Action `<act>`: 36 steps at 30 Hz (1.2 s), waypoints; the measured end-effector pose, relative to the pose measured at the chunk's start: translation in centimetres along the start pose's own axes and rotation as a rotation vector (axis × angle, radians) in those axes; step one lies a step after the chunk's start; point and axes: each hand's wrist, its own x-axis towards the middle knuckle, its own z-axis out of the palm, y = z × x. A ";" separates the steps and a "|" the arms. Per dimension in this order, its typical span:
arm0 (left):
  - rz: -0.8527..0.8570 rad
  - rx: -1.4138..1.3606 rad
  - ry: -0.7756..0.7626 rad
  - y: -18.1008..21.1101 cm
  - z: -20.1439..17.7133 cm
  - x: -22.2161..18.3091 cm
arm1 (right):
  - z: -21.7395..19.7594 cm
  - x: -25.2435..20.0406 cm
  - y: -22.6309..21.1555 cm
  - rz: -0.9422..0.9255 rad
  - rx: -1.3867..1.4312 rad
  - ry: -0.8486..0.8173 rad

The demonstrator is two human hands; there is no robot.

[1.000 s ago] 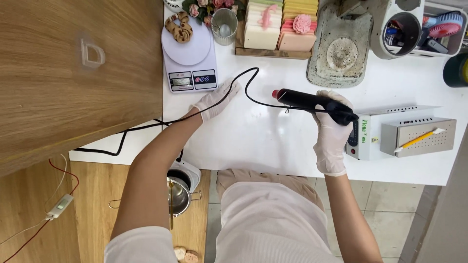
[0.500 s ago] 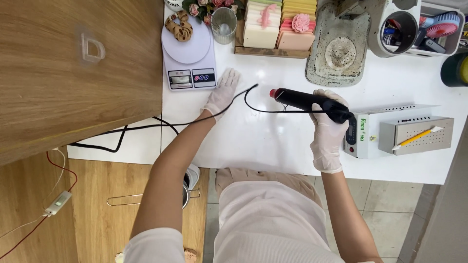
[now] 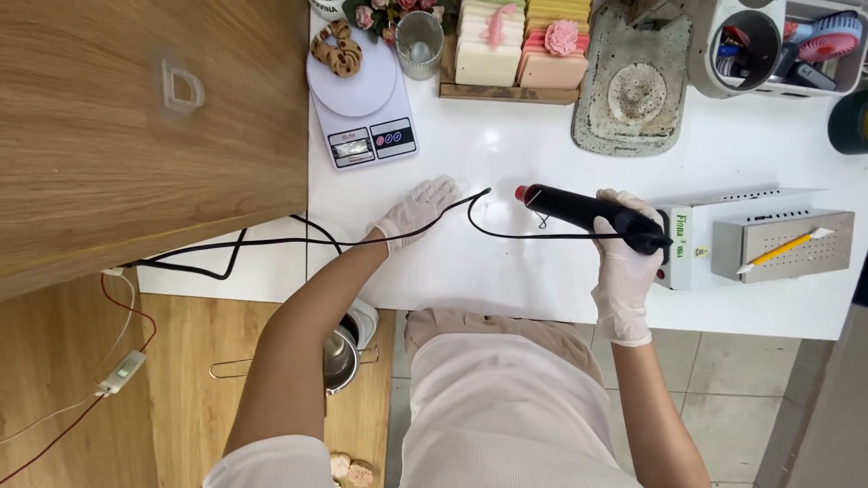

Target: Using a heat gun and a cloth to clean wax residue from a production workbench surface.

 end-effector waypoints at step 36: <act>-0.329 -1.701 -0.099 2.8 -21.8 -12.5 | 7.4 4.4 1.8 0.167 0.170 -0.129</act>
